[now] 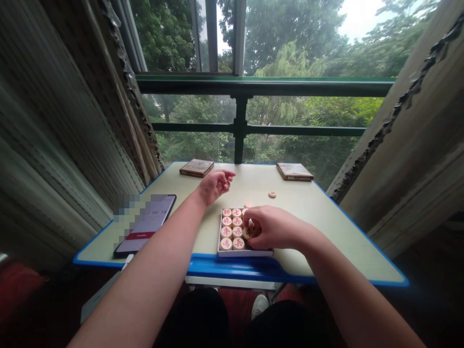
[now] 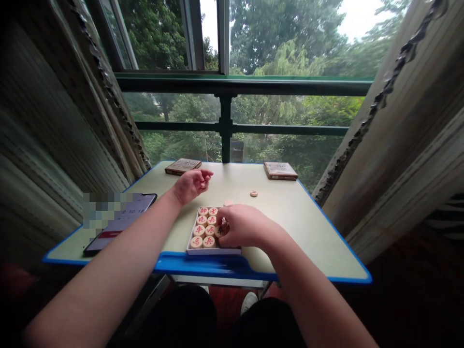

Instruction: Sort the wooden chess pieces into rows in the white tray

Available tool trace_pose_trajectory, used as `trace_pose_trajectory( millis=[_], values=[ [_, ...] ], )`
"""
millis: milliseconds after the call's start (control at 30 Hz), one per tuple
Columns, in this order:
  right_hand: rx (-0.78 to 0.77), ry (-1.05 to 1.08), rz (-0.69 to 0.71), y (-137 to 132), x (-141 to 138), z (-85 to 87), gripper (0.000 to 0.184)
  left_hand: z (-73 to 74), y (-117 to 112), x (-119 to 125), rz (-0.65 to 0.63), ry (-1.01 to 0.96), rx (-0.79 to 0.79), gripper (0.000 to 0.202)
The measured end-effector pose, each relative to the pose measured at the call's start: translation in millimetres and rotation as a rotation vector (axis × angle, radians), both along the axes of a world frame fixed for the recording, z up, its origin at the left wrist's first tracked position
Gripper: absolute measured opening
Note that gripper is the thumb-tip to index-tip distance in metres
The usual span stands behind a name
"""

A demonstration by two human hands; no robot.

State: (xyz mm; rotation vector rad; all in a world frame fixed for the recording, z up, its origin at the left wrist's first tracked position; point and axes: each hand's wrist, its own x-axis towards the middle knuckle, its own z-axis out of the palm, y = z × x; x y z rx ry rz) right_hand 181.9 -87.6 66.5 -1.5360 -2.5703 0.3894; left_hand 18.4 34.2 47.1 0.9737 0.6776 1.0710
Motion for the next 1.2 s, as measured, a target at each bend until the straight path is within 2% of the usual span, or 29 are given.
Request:
trace_pose_trajectory(
  millis=[200, 300, 433, 700, 933, 1200],
  values=[
    [-0.027, 0.048, -0.013, -1, 7, 5.7, 0.022, 0.5, -3, 1, -0.030, 0.031, 0.049, 0.020],
    [-0.057, 0.065, -0.025, -2, 9, 8.4, 0.027, 2.3, -4, 1, -0.016, 0.031, 0.044, 0.020],
    [-0.078, 0.042, -0.045, -2, 9, 8.6, 0.025, 2.8, -4, 0, -0.008, 0.024, 0.043, 0.022],
    [-0.079, 0.101, 0.021, -3, 12, 8.5, 0.025, -0.7, 1, -1, -0.012, 0.015, 0.040, 0.025],
    [-0.112, 0.128, 0.102, -1, 12, 7.4, 0.024, 2.8, 2, -4, -0.008, -0.037, 0.026, 0.017],
    [-0.177, 0.122, 0.131, 0, 12, 8.0, 0.025, 2.2, 0, -1, -0.006, 0.061, 0.101, 0.013]
  ],
)
